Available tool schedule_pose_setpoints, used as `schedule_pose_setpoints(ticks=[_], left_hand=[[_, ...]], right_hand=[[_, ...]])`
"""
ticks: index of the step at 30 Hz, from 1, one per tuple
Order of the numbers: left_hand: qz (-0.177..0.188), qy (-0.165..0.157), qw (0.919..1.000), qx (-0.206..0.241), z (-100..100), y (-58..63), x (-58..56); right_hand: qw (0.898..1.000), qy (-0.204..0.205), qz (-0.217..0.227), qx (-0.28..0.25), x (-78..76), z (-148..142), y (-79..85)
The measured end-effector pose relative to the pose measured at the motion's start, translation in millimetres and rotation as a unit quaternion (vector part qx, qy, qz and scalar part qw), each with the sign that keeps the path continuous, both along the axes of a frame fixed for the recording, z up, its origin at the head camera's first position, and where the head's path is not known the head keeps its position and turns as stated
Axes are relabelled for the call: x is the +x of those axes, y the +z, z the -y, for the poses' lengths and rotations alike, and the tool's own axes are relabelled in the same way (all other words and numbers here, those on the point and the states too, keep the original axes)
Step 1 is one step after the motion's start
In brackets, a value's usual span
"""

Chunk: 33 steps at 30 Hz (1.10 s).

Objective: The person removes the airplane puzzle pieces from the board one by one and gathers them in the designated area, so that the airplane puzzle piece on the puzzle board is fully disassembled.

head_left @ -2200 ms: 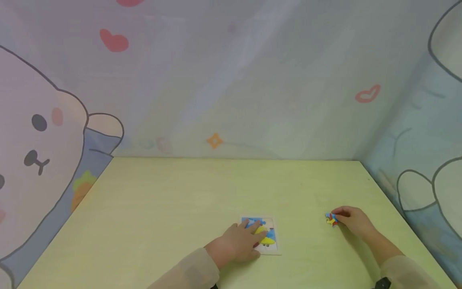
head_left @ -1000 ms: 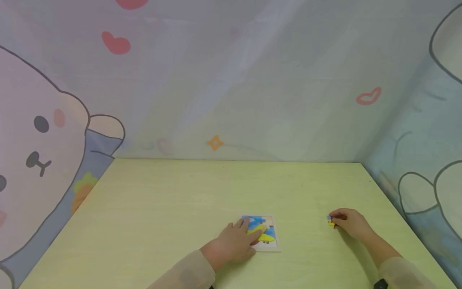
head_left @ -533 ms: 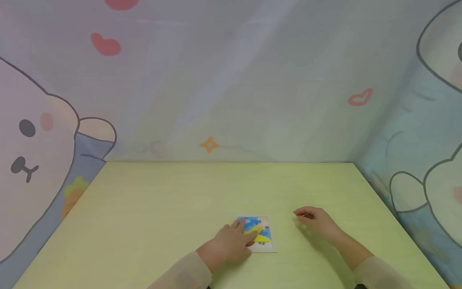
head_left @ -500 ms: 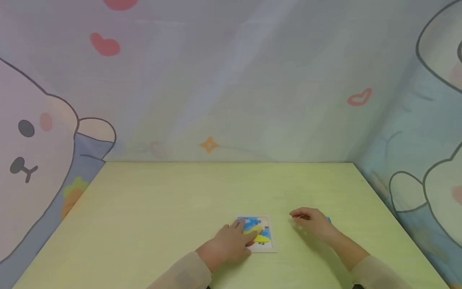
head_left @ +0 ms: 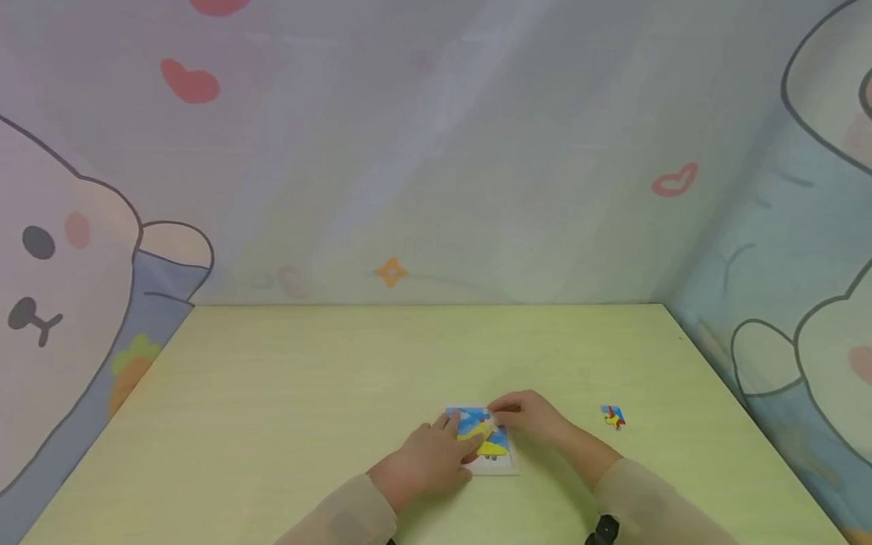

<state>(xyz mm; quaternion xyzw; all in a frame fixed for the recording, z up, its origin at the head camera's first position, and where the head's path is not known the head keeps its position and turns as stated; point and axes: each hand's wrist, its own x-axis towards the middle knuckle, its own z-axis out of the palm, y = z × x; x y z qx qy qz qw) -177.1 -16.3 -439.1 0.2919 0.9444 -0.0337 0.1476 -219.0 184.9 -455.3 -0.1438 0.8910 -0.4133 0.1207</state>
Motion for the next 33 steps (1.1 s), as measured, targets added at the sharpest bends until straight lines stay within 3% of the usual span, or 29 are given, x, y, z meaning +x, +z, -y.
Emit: schedule_pose_setpoints(ticks=[6,15,28,33], left_hand=[[-0.006,-0.004,0.9999,0.012,2.4,-2.7,-0.4],[0.014,-0.001,0.9987,0.049,3.9,-5.8,-0.7],[0.004,0.013,0.9991,0.041,8.5,-4.2,-0.2],[-0.004,0.007,0.9994,0.033,8.8,-4.0,-2.5]], right_hand=[[0.999,0.010,0.001,0.047,0.4,10.1,1.3],[0.999,0.006,-0.013,0.047,10.7,10.1,-0.2],[0.999,0.005,-0.022,0.035,9.3,16.4,-3.5],[1.000,-0.011,0.000,0.026,3.4,16.8,-1.9]])
